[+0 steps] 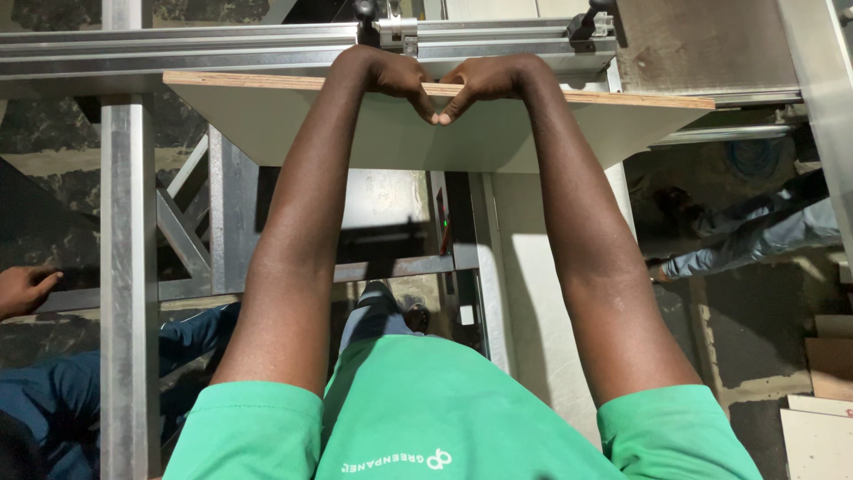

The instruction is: The person feeds white rectangular panels into a panel saw machine, aligns them against a fence, and pushes them through to cut. The person then removes the cut pieces and stacks them on the floor.

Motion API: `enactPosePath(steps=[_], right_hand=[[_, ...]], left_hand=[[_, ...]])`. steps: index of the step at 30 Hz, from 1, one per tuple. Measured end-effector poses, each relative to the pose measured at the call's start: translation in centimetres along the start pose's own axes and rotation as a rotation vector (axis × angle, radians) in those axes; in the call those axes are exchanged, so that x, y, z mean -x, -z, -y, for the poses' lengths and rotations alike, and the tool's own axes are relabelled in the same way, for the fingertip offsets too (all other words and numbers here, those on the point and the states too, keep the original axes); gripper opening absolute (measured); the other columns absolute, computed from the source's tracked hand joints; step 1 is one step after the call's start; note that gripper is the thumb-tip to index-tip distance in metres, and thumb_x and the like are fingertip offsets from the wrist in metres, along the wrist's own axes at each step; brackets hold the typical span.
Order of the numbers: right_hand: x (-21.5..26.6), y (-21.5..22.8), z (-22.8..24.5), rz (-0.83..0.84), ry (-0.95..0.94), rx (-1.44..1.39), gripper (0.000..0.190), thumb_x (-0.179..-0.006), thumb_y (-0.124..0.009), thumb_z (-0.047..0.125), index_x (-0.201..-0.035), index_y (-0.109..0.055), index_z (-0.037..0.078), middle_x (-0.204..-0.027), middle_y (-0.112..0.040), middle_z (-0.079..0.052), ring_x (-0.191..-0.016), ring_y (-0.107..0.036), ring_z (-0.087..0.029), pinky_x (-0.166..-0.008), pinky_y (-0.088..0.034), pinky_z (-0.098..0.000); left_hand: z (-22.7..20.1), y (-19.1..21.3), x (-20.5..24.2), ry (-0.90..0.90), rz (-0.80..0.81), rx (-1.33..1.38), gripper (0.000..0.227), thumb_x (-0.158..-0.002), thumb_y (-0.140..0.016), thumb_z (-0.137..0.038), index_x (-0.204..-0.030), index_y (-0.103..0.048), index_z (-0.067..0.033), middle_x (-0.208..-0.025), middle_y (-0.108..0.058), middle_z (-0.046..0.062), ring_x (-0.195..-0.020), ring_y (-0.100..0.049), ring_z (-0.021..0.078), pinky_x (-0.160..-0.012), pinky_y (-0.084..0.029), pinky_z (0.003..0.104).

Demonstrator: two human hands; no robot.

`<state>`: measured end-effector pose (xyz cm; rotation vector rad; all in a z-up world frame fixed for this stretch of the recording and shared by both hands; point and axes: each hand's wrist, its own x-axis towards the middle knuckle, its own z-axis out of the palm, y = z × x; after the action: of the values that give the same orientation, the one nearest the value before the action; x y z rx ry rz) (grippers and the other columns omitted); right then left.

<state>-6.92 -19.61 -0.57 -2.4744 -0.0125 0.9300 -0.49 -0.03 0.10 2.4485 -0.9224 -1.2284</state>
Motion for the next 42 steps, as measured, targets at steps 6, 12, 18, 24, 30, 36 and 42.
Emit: enactPosePath(steps=[6, 12, 18, 24, 30, 36, 42], right_hand=[[0.26, 0.09, 0.2, -0.001, -0.003, -0.014, 0.1, -0.059, -0.087, 0.055, -0.144, -0.06, 0.009, -0.122, -0.073, -0.023, -0.107, -0.074, -0.038, -0.093, -0.059, -0.0506], [0.44, 0.07, 0.42, -0.003, 0.005, -0.014, 0.102, -0.059, -0.086, 0.058, -0.144, -0.06, 0.008, -0.122, -0.072, -0.023, -0.108, -0.073, -0.038, -0.094, -0.058, -0.0518], [0.25, -0.09, 0.18, -0.022, 0.001, 0.01, 0.106, -0.058, -0.085, 0.062, -0.144, -0.059, 0.006, -0.124, -0.071, -0.026, -0.111, -0.072, -0.041, -0.096, -0.057, -0.056], [-0.11, -0.13, -0.09, -0.027, 0.017, 0.003, 0.111, -0.058, -0.085, 0.064, -0.146, -0.055, 0.003, -0.127, -0.067, -0.029, -0.114, -0.069, -0.044, -0.098, -0.055, -0.0581], [0.01, -0.12, 0.04, -0.019, 0.002, 0.006, 0.105, -0.058, -0.084, 0.062, -0.143, -0.059, 0.006, -0.122, -0.071, -0.026, -0.11, -0.072, -0.041, -0.095, -0.057, -0.0567], [0.51, 0.0, 0.35, -0.018, 0.015, -0.002, 0.097, -0.058, -0.086, 0.059, -0.138, -0.064, 0.007, -0.118, -0.074, -0.022, -0.107, -0.073, -0.038, -0.093, -0.058, -0.0527], [0.72, 0.01, 0.54, -0.019, 0.004, -0.008, 0.094, -0.059, -0.086, 0.058, -0.137, -0.066, 0.01, -0.118, -0.075, -0.02, -0.106, -0.074, -0.036, -0.092, -0.058, -0.0506]], left_hand=[[-0.04, 0.1, 0.19, -0.002, -0.01, -0.008, 0.081, -0.071, -0.084, -0.051, -0.134, -0.067, -0.0036, -0.133, -0.068, 0.022, -0.124, -0.065, 0.0376, -0.108, -0.048, 0.056], [-0.09, 0.08, 0.28, 0.007, -0.006, 0.005, 0.082, -0.07, -0.083, -0.051, -0.134, -0.066, -0.0034, -0.132, -0.068, 0.022, -0.123, -0.067, 0.0374, -0.107, -0.05, 0.055], [0.19, -0.03, -0.18, -0.012, -0.011, -0.008, 0.082, -0.071, -0.083, -0.053, -0.132, -0.067, 0.0, -0.133, -0.068, 0.025, -0.123, -0.067, 0.0393, -0.108, -0.05, 0.055], [0.43, 0.02, -0.53, -0.025, -0.009, -0.001, 0.083, -0.071, -0.084, -0.052, -0.132, -0.067, 0.0005, -0.133, -0.067, 0.025, -0.123, -0.066, 0.0393, -0.108, -0.05, 0.054], [0.16, -0.01, -0.22, -0.015, -0.012, -0.008, 0.079, -0.073, -0.083, -0.051, -0.133, -0.066, -0.0026, -0.132, -0.067, 0.023, -0.122, -0.066, 0.0379, -0.107, -0.049, 0.055], [-0.07, 0.11, 0.19, -0.015, 0.002, -0.006, 0.076, -0.073, -0.083, -0.05, -0.131, -0.069, -0.0023, -0.128, -0.07, 0.022, -0.117, -0.07, 0.0358, -0.103, -0.053, 0.052], [-0.12, 0.13, 0.25, -0.005, 0.003, 0.015, 0.079, -0.072, -0.084, -0.049, -0.133, -0.067, -0.0012, -0.128, -0.07, 0.023, -0.116, -0.071, 0.0365, -0.102, -0.055, 0.051]])
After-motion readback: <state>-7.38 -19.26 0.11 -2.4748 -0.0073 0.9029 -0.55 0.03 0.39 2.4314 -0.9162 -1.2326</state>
